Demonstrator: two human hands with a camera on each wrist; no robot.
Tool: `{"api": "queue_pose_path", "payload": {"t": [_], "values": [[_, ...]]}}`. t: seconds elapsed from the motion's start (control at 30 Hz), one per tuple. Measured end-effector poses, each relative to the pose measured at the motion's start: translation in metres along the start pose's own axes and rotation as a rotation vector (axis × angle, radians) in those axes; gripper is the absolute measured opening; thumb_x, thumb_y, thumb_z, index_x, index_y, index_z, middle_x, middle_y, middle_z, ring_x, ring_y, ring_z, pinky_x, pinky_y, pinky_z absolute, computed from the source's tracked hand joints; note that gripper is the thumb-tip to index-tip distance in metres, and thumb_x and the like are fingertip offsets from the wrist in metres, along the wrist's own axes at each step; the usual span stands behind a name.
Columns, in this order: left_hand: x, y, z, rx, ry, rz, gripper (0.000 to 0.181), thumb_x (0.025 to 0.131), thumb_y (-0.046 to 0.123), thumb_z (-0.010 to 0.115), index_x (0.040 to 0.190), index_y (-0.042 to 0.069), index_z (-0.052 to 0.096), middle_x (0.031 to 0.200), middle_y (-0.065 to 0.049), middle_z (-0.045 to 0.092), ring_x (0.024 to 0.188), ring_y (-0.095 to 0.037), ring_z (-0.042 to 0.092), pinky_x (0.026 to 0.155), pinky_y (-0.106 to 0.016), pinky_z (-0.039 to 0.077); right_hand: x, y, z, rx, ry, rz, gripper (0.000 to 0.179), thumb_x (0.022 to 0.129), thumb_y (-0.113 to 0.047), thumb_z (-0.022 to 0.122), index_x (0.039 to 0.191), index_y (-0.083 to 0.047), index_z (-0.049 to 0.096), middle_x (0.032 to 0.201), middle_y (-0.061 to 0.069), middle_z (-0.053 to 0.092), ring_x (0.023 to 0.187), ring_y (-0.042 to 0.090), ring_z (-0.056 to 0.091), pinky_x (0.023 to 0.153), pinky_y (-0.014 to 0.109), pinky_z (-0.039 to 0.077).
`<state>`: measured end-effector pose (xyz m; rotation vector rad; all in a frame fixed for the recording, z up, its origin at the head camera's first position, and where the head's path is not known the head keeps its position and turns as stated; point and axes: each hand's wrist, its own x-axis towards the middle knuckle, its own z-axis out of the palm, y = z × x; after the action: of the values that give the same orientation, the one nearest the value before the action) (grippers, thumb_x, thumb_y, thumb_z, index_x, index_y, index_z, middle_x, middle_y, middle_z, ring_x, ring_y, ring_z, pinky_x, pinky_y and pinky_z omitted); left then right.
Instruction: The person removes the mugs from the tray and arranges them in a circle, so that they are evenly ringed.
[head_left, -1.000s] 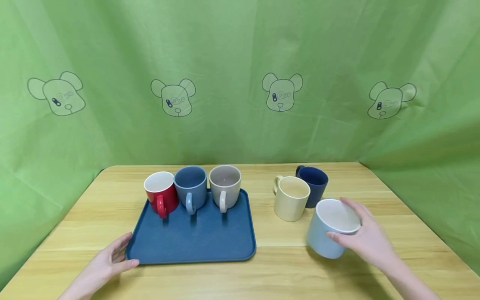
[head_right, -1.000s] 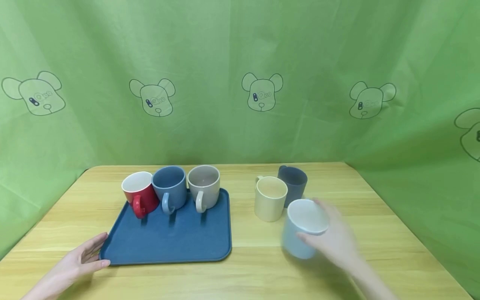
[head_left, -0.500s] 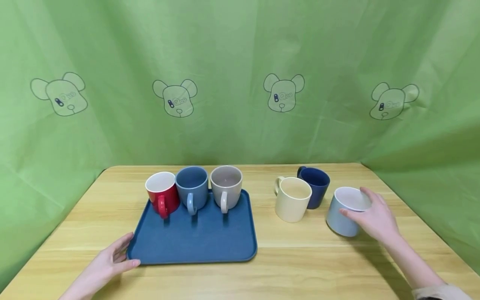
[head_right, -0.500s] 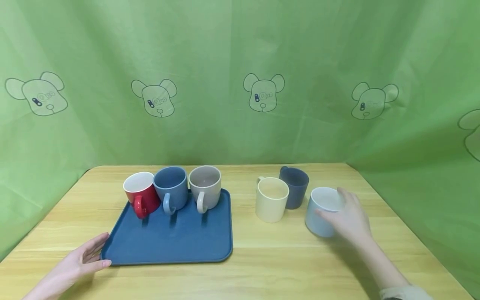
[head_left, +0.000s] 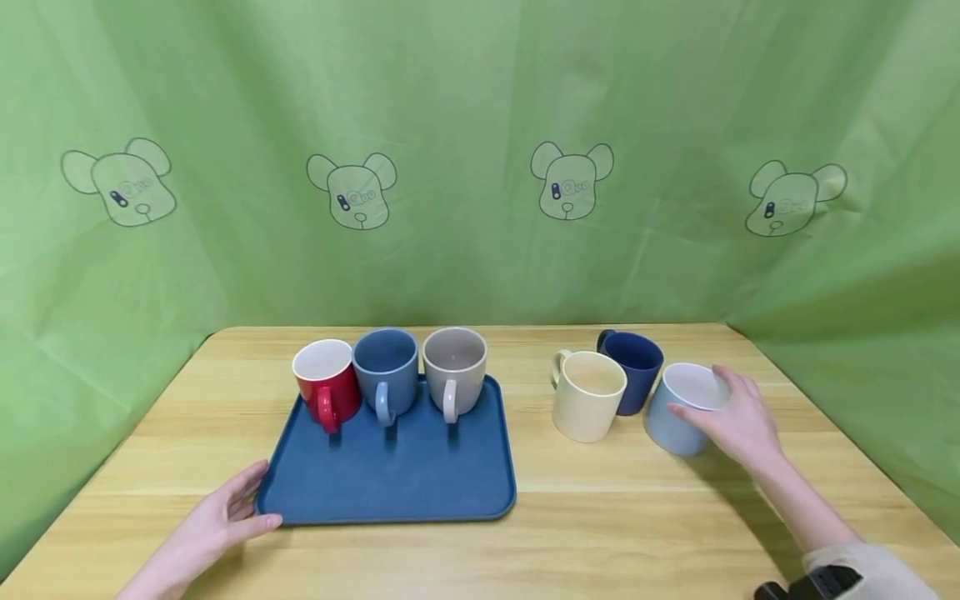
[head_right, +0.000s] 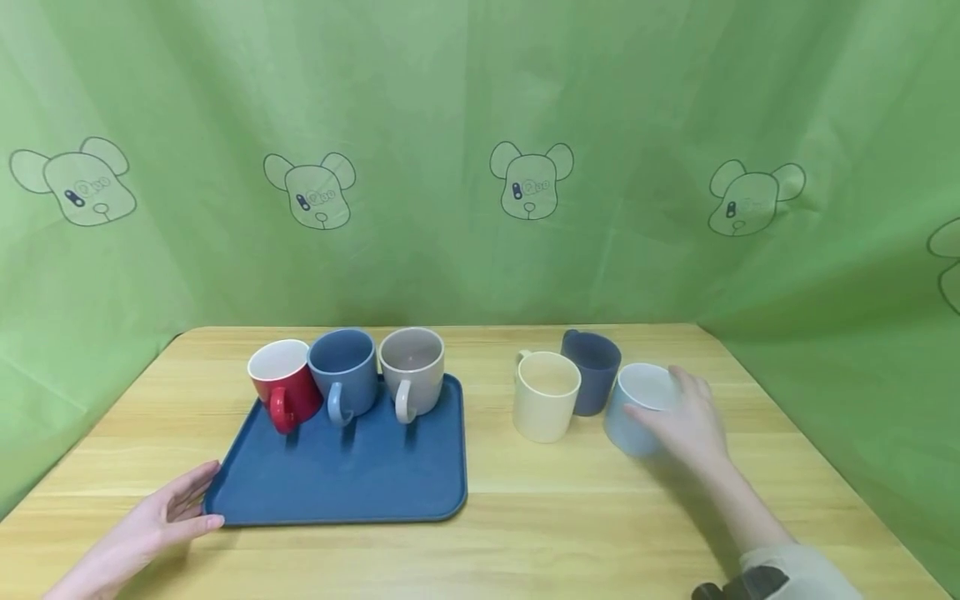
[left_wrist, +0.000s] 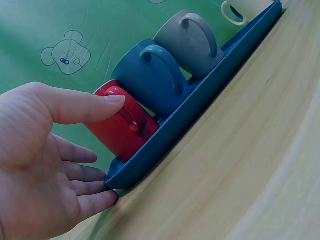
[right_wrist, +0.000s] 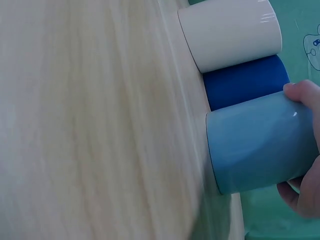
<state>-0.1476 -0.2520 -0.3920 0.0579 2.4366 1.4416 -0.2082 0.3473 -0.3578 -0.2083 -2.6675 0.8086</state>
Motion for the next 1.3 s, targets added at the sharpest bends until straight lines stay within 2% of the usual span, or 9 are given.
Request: {"api": "queue_pose_path", "payload": {"t": [0.2, 0.47, 0.63, 0.87, 0.97, 1.07, 1.13, 1.2, 1.3], "values": [[-0.002, -0.002, 0.0, 0.002, 0.003, 0.029, 0.084, 0.088, 0.023, 0.064, 0.142, -0.012, 0.011, 0.144, -0.037, 0.013, 0.128, -0.051, 0.026, 0.103, -0.05, 0.032, 0.002, -0.003, 0.004, -0.027, 0.02, -0.002, 0.096, 0.075, -0.044, 0.073, 0.136, 0.014, 0.027, 0.126, 0.039, 0.033, 0.107, 0.053, 0.039, 0.079, 0.064, 0.037], [-0.001, 0.001, -0.001, 0.0, 0.002, 0.001, 0.084, 0.088, 0.025, 0.063, 0.143, -0.012, 0.011, 0.144, -0.037, 0.012, 0.128, -0.051, 0.025, 0.103, -0.051, 0.032, 0.002, -0.003, 0.006, -0.017, 0.011, 0.001, 0.099, 0.076, -0.043, 0.072, 0.137, 0.016, 0.022, 0.125, 0.041, 0.031, 0.106, 0.054, 0.038, 0.08, 0.065, 0.036], [-0.001, 0.003, -0.001, -0.006, 0.0, -0.001, 0.085, 0.088, 0.025, 0.064, 0.143, -0.012, 0.011, 0.145, -0.036, 0.012, 0.129, -0.05, 0.025, 0.103, -0.051, 0.032, -0.002, -0.007, -0.003, 0.032, 0.03, -0.047, 0.095, 0.08, -0.04, 0.07, 0.137, 0.016, 0.02, 0.125, 0.042, 0.03, 0.106, 0.053, 0.037, 0.08, 0.065, 0.036], [0.0, 0.005, -0.001, -0.01, 0.0, -0.011, 0.085, 0.088, 0.026, 0.063, 0.142, -0.012, 0.01, 0.144, -0.037, 0.012, 0.129, -0.051, 0.023, 0.103, -0.052, 0.031, -0.005, -0.034, -0.019, 0.087, 0.114, -0.159, 0.074, 0.087, -0.033, 0.064, 0.137, 0.011, 0.032, 0.133, 0.036, 0.032, 0.12, 0.053, 0.03, 0.093, 0.068, 0.026], [-0.001, 0.005, -0.001, -0.012, 0.001, -0.012, 0.085, 0.088, 0.026, 0.063, 0.143, -0.012, 0.01, 0.145, -0.036, 0.011, 0.129, -0.051, 0.023, 0.104, -0.052, 0.03, -0.008, -0.051, -0.023, 0.107, 0.125, -0.2, 0.066, 0.088, -0.031, 0.063, 0.135, 0.009, 0.038, 0.133, 0.033, 0.036, 0.115, 0.051, 0.036, 0.089, 0.064, 0.03], [-0.001, 0.006, 0.0, -0.011, 0.009, -0.02, 0.085, 0.088, 0.026, 0.063, 0.143, -0.012, 0.01, 0.145, -0.036, 0.012, 0.128, -0.051, 0.024, 0.103, -0.054, 0.031, -0.011, -0.071, -0.022, 0.155, 0.111, -0.229, 0.059, 0.089, -0.029, 0.062, 0.132, 0.006, 0.044, 0.131, 0.029, 0.042, 0.108, 0.047, 0.044, 0.084, 0.056, 0.036], [0.0, 0.006, 0.001, -0.013, 0.017, -0.026, 0.085, 0.088, 0.026, 0.063, 0.143, -0.012, 0.01, 0.145, -0.036, 0.012, 0.128, -0.051, 0.025, 0.103, -0.054, 0.032, -0.013, -0.084, -0.017, 0.206, 0.092, -0.24, 0.054, 0.089, -0.028, 0.063, 0.13, 0.005, 0.048, 0.128, 0.025, 0.048, 0.108, 0.042, 0.048, 0.087, 0.042, 0.041], [0.0, 0.006, 0.001, -0.019, 0.021, -0.032, 0.085, 0.088, 0.026, 0.063, 0.143, -0.012, 0.01, 0.145, -0.036, 0.011, 0.129, -0.051, 0.025, 0.103, -0.053, 0.032, -0.014, -0.097, -0.01, 0.278, 0.067, -0.253, 0.05, 0.089, -0.024, 0.063, 0.128, 0.005, 0.05, 0.125, 0.023, 0.052, 0.107, 0.032, 0.052, 0.087, 0.026, 0.043], [0.001, 0.006, 0.003, -0.035, 0.021, -0.036, 0.085, 0.088, 0.026, 0.064, 0.142, -0.012, 0.01, 0.145, -0.036, 0.011, 0.129, -0.05, 0.024, 0.103, -0.052, 0.031, -0.017, -0.114, 0.0, 0.376, 0.016, -0.261, 0.045, 0.09, -0.021, 0.063, 0.126, 0.004, 0.053, 0.121, 0.022, 0.056, 0.1, 0.011, 0.055, 0.081, 0.007, 0.041]]}}
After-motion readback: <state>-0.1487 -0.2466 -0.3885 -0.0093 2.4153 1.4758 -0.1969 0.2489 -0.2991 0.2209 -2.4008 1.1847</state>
